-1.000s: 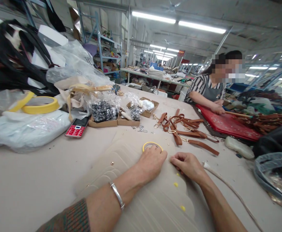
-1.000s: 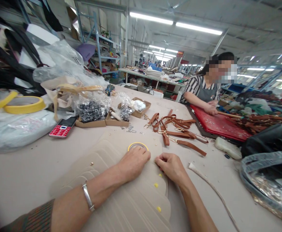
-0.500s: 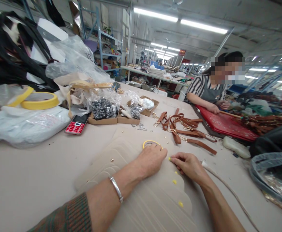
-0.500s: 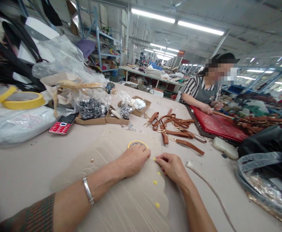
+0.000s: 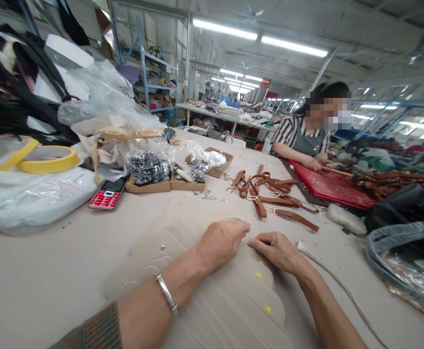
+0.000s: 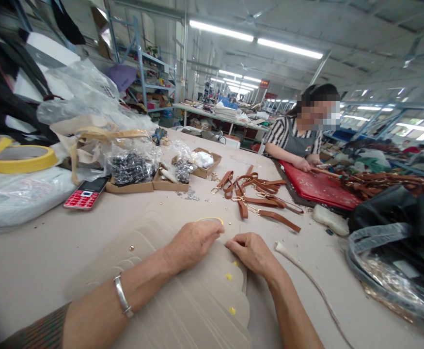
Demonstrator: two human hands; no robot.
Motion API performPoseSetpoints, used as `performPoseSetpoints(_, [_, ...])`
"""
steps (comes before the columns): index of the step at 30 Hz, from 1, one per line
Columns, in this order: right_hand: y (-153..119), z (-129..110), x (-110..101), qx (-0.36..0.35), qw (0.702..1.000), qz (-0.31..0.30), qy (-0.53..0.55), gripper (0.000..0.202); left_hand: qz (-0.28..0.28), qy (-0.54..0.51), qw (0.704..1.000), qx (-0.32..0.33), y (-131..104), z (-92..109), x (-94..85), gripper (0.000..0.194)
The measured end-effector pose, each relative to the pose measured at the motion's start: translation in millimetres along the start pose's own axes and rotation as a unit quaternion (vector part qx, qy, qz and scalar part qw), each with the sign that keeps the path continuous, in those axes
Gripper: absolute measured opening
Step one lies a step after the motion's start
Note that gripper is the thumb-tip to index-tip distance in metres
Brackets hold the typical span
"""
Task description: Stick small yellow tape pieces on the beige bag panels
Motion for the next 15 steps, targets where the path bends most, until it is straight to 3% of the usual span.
performPoseSetpoints(5, [-5.2, -4.4, -24.5, -0.029, 0.988, 0.111, 0.104, 0.026, 0.009, -0.026, 0.999, -0.018, -0.3, -2.6, 1.3, 0.041])
performPoseSetpoints(8, [-10.5, -17.5, -30.3, -0.088, 0.974, 0.147, 0.150, 0.026, 0.003, -0.016, 0.999, -0.036, -0.8, -4.8, 1.2, 0.050])
performPoseSetpoints(15, [-25.8, -61.1, -28.7, -0.234, 0.954, 0.187, 0.012, 0.018, -0.018, 0.030, 0.998, -0.056, -0.8, -6.8, 3.4, 0.054])
Point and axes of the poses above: each hand's wrist, its own y-axis towards the middle knuckle, its own x-axis out of the palm, z = x × y, the point moved 9 cm from there along y, towards the middle knuckle, and after that the axes turned 4 degrees about x, right-handed, at the moved point
